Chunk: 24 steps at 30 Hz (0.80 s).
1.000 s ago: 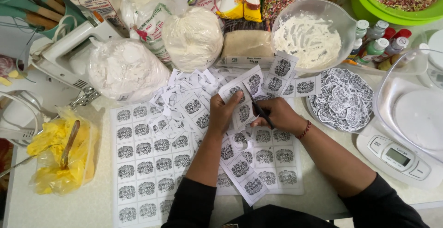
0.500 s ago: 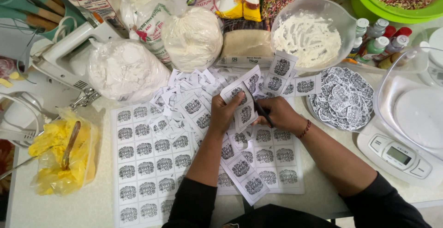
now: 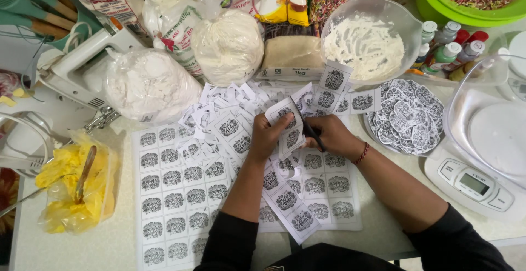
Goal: Cutting out individual labels from a printed sheet using scissors
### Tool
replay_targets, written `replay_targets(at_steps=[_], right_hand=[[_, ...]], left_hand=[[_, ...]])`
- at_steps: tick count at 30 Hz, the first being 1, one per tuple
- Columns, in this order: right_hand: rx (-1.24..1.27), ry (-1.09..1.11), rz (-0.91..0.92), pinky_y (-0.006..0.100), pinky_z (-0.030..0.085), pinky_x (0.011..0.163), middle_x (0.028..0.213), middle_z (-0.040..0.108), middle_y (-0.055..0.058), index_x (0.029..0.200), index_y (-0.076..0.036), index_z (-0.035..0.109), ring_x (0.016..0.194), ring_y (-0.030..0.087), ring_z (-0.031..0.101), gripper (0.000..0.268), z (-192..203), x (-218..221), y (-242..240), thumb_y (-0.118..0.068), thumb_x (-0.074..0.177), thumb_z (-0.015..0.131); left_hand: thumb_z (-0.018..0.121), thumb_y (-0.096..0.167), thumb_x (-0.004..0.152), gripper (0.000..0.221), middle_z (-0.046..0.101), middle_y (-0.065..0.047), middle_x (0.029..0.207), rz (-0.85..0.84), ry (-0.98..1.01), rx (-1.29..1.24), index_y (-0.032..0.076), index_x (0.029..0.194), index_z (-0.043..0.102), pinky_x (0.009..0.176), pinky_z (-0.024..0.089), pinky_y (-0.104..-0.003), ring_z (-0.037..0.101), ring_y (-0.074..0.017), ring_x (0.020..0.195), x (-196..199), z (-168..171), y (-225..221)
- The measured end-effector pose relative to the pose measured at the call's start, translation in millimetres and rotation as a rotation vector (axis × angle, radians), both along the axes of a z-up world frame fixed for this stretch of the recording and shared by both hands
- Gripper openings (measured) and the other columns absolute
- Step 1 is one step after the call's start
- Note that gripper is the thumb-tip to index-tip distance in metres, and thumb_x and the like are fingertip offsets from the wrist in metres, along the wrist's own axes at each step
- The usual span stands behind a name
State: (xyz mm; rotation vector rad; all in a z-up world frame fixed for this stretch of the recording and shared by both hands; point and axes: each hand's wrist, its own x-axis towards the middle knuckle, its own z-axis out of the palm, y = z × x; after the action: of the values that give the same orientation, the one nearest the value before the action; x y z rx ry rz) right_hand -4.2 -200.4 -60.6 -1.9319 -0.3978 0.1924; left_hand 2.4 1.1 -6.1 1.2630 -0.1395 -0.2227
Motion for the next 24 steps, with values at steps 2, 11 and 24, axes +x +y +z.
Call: replay_targets(at_steps=[2, 11, 24], right_hand=[[0.004, 0.015, -0.009, 0.03, 0.044, 0.052, 0.043, 0.059, 0.003, 0.071, -0.013, 0.065, 0.041, 0.018, 0.056, 0.046, 3, -2, 1, -0.055, 0.077, 0.082], [0.027, 0.031, -0.041, 0.028, 0.043, 0.049, 0.041, 0.058, 0.003, 0.068, -0.012, 0.066, 0.039, 0.016, 0.055, 0.043, 1, -5, 1, -0.05, 0.076, 0.085], [0.384, -0.347, -0.325, 0.027, 0.048, 0.061, 0.063, 0.065, 0.008, 0.078, -0.007, 0.069, 0.054, 0.016, 0.055, 0.03, -7, -5, 3, -0.032, 0.091, 0.081]], left_hand=[[0.077, 0.019, 0.091, 0.021, 0.059, 0.0, 0.062, -0.002, 0.002, 0.013, 0.009, 0.076, 0.068, 0.064, 0.04, -0.024, 0.048, -0.0065, 0.062, -1, 0, 1], [0.076, 0.021, 0.091, 0.02, 0.059, -0.002, 0.062, -0.001, -0.006, 0.015, 0.008, 0.079, 0.069, 0.063, 0.042, -0.024, 0.05, -0.0071, 0.06, -1, 2, -1], [0.052, 0.034, 0.108, 0.033, 0.057, -0.003, 0.058, 0.621, -0.075, 0.082, 0.004, 0.097, 0.058, 0.037, 0.041, -0.02, 0.05, -0.0057, 0.038, 13, -40, 6]])
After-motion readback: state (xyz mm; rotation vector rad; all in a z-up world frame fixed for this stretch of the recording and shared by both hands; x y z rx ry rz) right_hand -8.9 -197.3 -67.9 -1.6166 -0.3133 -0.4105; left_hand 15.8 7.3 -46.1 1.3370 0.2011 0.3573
